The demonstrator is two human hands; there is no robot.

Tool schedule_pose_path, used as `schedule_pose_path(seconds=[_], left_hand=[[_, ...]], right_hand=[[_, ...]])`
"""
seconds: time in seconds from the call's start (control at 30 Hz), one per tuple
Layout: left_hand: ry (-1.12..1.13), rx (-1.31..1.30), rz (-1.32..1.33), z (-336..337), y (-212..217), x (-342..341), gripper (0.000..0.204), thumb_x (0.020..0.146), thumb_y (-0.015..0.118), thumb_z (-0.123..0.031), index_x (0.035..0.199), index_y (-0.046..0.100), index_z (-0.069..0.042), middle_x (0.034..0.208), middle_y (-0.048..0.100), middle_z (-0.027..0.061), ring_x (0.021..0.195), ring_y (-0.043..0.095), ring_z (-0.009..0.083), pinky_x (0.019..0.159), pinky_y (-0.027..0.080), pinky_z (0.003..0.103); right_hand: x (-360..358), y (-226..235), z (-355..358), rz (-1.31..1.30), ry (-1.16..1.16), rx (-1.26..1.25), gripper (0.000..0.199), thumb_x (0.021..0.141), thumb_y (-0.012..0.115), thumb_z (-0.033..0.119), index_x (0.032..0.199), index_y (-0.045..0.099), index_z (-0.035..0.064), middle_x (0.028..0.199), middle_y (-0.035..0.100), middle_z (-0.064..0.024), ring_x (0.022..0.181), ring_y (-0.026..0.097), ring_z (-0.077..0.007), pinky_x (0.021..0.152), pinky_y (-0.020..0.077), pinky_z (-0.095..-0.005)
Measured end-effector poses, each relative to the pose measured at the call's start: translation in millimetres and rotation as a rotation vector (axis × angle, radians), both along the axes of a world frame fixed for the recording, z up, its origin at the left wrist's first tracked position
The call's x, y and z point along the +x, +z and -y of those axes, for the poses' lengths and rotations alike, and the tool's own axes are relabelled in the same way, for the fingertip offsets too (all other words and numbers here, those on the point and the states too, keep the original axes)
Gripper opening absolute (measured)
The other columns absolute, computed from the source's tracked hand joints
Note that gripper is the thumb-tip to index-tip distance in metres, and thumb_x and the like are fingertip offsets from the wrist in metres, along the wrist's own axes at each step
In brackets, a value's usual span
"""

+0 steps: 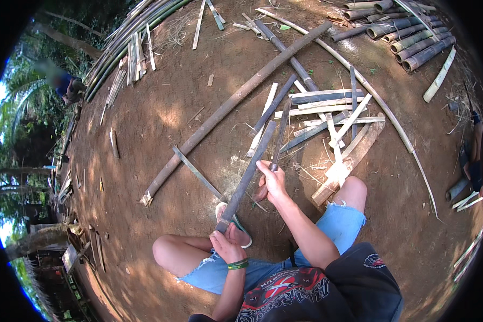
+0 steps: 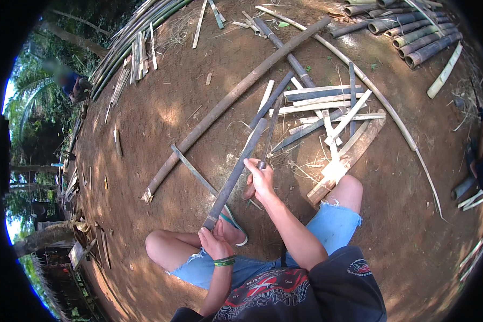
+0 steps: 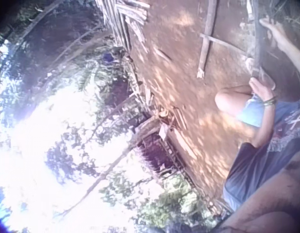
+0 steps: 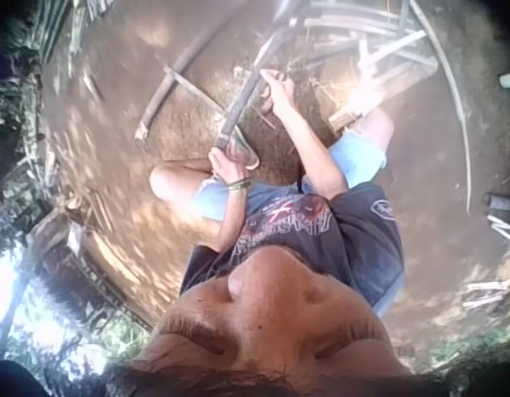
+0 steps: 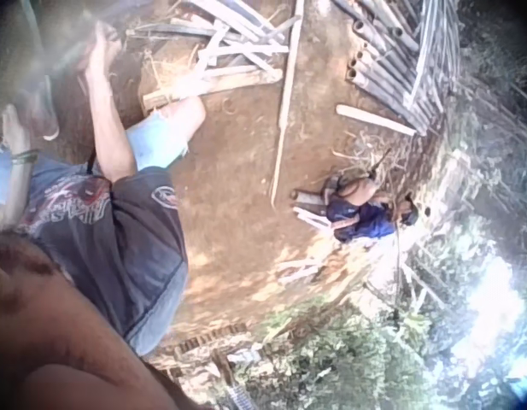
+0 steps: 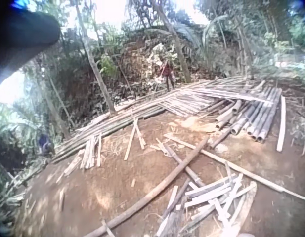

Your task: The person sits on the ground and uses a machete to split long bamboo poles into thin strips. They hold the bamboo with one hand and strike it with the machete to separate the material, occasionally adjusting the position of the bamboo or the tool.

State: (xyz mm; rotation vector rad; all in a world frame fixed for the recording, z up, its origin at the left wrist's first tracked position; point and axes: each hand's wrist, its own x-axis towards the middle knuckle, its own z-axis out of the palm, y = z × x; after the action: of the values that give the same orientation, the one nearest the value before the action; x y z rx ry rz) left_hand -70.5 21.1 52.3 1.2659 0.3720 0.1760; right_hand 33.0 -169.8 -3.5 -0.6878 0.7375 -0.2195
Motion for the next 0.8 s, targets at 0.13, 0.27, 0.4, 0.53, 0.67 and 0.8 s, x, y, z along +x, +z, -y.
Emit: schedule_pose_path(seconds=[0.13,0.27,0.4,0.53,0.67,0.8], left_hand=[[-0.161,0.020,0.009,-17.1,0.3,-15.7,0.021,0.105,0.046,-0.013,0.120,0.044,0.002,0.108,0.063,0.0181,0.099,0.066,0.0258,0.089,0.054,0.035],[-0.254,0.414,0.238,5.9,53.9,14.3,0.036,0.094,0.050,-0.001,0.129,0.053,0.003,0.095,0.062,0.0102,0.080,0.055,0.0149,0.073,0.044,0.025],[-0.384,0.738,0.437,22.0,55.1,49.8,0.020,0.093,0.052,-0.002,0.079,0.063,0.006,0.076,0.058,0.0099,0.071,0.052,0.0145,0.066,0.041,0.029],[-0.307,0.990,0.369,38.3,36.5,85.4,0.026,0.096,0.054,-0.009,0.073,0.053,0.004,0.065,0.050,0.0083,0.060,0.045,0.0147,0.057,0.037,0.034],[-0.226,0.874,0.401,68.0,37.2,116.9,0.030,0.099,0.052,-0.014,0.075,0.044,0.002,0.059,0.042,0.0088,0.055,0.039,0.0158,0.053,0.035,0.036],[-0.219,0.905,0.356,71.4,36.2,121.4,0.028,0.102,0.046,-0.015,0.080,0.044,0.001,0.061,0.040,0.0136,0.055,0.040,0.0235,0.055,0.033,0.041]], right_hand=[[7.1,4.0,21.2,0.003,0.014,-0.161,0.034,0.078,0.083,0.010,0.103,0.065,-0.0036,0.071,0.062,-0.0042,0.047,0.052,-0.0099,0.042,0.0404,-0.0277],[2.7,-3.8,4.6,-0.100,0.034,-0.175,0.026,0.078,0.082,0.008,0.096,0.066,-0.0019,0.068,0.061,-0.0037,0.046,0.051,-0.0105,0.041,0.0403,-0.0286],[3.6,-51.6,-26.5,-0.253,0.008,-0.099,0.018,0.083,0.077,0.009,0.094,0.066,0.0009,0.069,0.062,-0.0045,0.046,0.050,-0.0118,0.042,0.0408,-0.0303],[-22.5,-68.0,-20.0,-0.276,0.190,-0.160,0.024,0.095,0.068,0.026,0.095,0.062,0.0032,0.068,0.061,-0.0020,0.047,0.050,-0.0109,0.042,0.0413,-0.0299],[-73.8,-55.6,-10.7,-0.113,0.241,-0.348,0.030,0.095,0.070,0.033,0.088,0.061,0.0049,0.065,0.058,-0.0011,0.048,0.051,-0.0099,0.045,0.0401,-0.0279],[-113.9,-26.3,-2.5,-0.169,0.500,-0.631,0.045,0.101,0.057,0.041,0.075,0.056,0.0048,0.056,0.050,-0.0006,0.046,0.046,-0.0098,0.045,0.0366,-0.0275]])
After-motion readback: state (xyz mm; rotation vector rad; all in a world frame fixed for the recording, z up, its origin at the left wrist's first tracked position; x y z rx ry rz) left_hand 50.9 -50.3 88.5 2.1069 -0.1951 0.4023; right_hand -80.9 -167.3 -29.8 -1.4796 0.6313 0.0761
